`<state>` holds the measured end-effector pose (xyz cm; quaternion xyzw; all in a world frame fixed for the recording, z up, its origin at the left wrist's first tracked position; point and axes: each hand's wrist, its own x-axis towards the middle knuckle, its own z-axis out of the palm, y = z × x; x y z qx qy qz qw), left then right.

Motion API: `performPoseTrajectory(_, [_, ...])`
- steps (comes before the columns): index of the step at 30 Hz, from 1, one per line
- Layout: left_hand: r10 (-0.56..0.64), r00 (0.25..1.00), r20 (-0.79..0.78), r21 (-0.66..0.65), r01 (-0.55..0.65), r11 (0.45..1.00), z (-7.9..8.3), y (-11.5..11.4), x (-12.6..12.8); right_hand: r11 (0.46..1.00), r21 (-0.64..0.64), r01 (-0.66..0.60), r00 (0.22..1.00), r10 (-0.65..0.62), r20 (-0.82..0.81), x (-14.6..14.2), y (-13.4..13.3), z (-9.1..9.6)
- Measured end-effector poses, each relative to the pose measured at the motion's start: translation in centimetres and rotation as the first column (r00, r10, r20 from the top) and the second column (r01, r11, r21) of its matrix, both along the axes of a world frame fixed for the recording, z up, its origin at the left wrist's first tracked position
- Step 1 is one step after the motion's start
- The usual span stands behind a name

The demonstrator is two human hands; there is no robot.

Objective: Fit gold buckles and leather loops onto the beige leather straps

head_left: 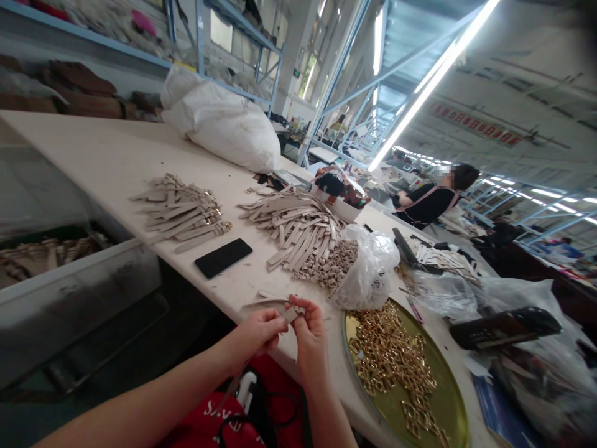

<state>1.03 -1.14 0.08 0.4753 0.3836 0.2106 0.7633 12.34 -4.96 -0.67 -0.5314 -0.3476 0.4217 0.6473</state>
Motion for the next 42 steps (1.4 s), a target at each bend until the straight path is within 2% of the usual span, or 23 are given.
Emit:
performPoseTrajectory(3, [-0.038, 0.998, 0.055, -0.132, 0.045, 0.990, 0.7, 0.0, -0.2, 0.997, -0.036, -0.064, 0.991, 0.060, -0.118, -0.5, -0.2, -0.3])
performPoseTrajectory(6, [-0.041, 0.997, 0.068, -0.148, 0.051, 0.988, 0.9, 0.2, -0.4, 0.994, -0.028, -0.102, 0.971, 0.093, -0.218, -0.8, -0.5, -0.2])
performPoseTrajectory(11, [0.047, 0.998, 0.032, -0.019, -0.047, 0.999, 0.0, 0.5, 0.3, 1.000, -0.026, -0.008, 0.942, -0.001, -0.335, -1.1, 0.0, -0.2])
performPoseTrajectory(13, [0.107, 0.994, 0.031, 0.023, -0.107, 0.994, -0.7, 0.4, 0.9, 0.998, -0.026, 0.052, 0.936, -0.058, -0.347, -1.2, 0.5, -0.4])
performPoseTrajectory(16, [0.135, 0.989, 0.055, 0.016, -0.136, 0.991, -1.9, 0.2, 1.7, 0.990, -0.017, 0.139, 0.921, -0.136, -0.364, -1.5, 1.0, -1.0])
performPoseTrajectory(19, [0.151, 0.986, 0.072, 0.074, -0.156, 0.985, -2.6, 0.1, 2.0, 0.989, -0.005, 0.150, 0.929, -0.142, -0.341, -1.4, 1.2, -1.6])
performPoseTrajectory(23, [0.084, 0.996, -0.010, 0.263, -0.078, 0.962, -2.1, 0.8, 1.6, 0.998, 0.005, 0.058, 0.975, -0.055, -0.217, -0.8, 1.0, -2.1])
performPoseTrajectory(27, [0.064, 0.997, -0.037, 0.368, -0.045, 0.929, -1.0, 1.5, 1.4, 0.999, 0.010, 0.030, 0.983, -0.028, -0.181, 0.0, 0.8, -2.2])
performPoseTrajectory(33, [0.071, 0.996, 0.045, 0.414, -0.084, 0.906, -1.0, 1.1, 2.0, 1.000, 0.000, 0.015, 0.962, -0.014, -0.274, 0.2, 0.8, -2.0])
performPoseTrajectory(37, [0.094, 0.995, 0.025, 0.396, -0.096, 0.913, -1.2, 0.7, 2.2, 1.000, 0.009, 0.012, 0.943, -0.008, -0.334, -0.5, 0.5, -2.0])
performPoseTrajectory(40, [0.050, 0.998, -0.044, 0.416, -0.027, 0.909, -0.8, 0.6, 2.0, 1.000, 0.007, -0.004, 0.939, 0.006, -0.343, -0.3, 0.3, -1.8])
performPoseTrajectory(42, [0.016, 0.994, -0.109, 0.470, 0.037, 0.882, -0.2, 0.5, 1.8, 1.000, -0.012, -0.005, 0.957, 0.001, -0.290, 0.1, 0.3, -1.7])
